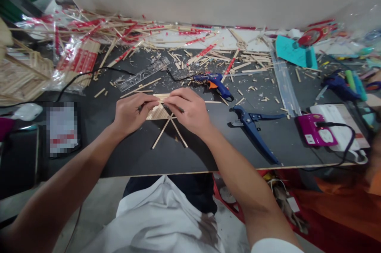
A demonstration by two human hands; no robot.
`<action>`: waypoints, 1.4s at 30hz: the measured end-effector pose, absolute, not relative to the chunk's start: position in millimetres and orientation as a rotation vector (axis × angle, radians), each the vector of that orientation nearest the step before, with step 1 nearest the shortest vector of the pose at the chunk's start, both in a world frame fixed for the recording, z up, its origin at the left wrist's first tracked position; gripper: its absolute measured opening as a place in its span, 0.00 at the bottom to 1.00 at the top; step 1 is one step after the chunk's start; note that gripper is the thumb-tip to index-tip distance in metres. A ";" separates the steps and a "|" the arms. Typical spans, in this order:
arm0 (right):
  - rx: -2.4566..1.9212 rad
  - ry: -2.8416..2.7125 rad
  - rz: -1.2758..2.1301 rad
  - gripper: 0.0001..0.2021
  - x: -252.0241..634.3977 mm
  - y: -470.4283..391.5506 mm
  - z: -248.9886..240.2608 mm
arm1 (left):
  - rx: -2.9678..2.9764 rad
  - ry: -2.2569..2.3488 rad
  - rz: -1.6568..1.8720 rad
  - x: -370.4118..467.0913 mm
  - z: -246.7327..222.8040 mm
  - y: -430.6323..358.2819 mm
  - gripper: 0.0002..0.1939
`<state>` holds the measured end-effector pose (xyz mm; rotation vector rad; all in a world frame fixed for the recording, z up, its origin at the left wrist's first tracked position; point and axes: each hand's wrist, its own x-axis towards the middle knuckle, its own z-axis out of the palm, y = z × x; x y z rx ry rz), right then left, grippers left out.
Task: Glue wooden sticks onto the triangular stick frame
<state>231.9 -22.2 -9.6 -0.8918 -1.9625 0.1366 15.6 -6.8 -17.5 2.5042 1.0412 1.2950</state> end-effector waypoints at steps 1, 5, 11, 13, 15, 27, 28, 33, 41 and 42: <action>-0.919 -1.952 0.168 0.06 231.5 -22.8 -9.7 | 2.505 1.037 1.303 15.9 -17.4 -6.9 0.08; -0.982 -1.893 0.312 0.06 229.9 -24.5 -9.3 | 2.504 1.004 1.342 16.5 -17.3 -7.3 0.08; -0.972 -1.808 0.484 0.04 228.9 -25.1 -4.4 | 2.517 0.990 1.349 16.4 -15.9 -8.5 0.10; -0.997 -1.806 0.544 0.04 229.3 -25.3 -2.6 | 2.512 0.973 1.351 16.6 -15.1 -9.0 0.09; -1.006 -1.802 0.594 0.04 229.7 -25.2 -1.5 | 2.509 0.954 1.361 16.9 -14.5 -9.4 0.09; -1.050 -1.859 0.476 0.17 235.3 -20.8 -3.8 | 2.488 1.064 1.318 14.2 -13.8 -8.0 0.12; -1.045 -1.876 0.439 0.16 236.1 -20.5 -4.1 | 2.475 1.077 1.310 13.9 -13.7 -8.0 0.11; -0.997 -1.977 0.356 0.12 236.9 -21.1 -5.0 | 2.479 1.051 1.340 14.3 -14.6 -7.9 0.11; -0.956 -2.024 0.326 0.11 235.4 -22.4 -3.6 | 2.530 0.969 1.387 15.7 -16.0 -8.1 0.10; -0.966 -2.033 0.308 0.11 235.5 -22.5 -3.2 | 2.532 0.972 1.382 15.9 -15.9 -8.1 0.10</action>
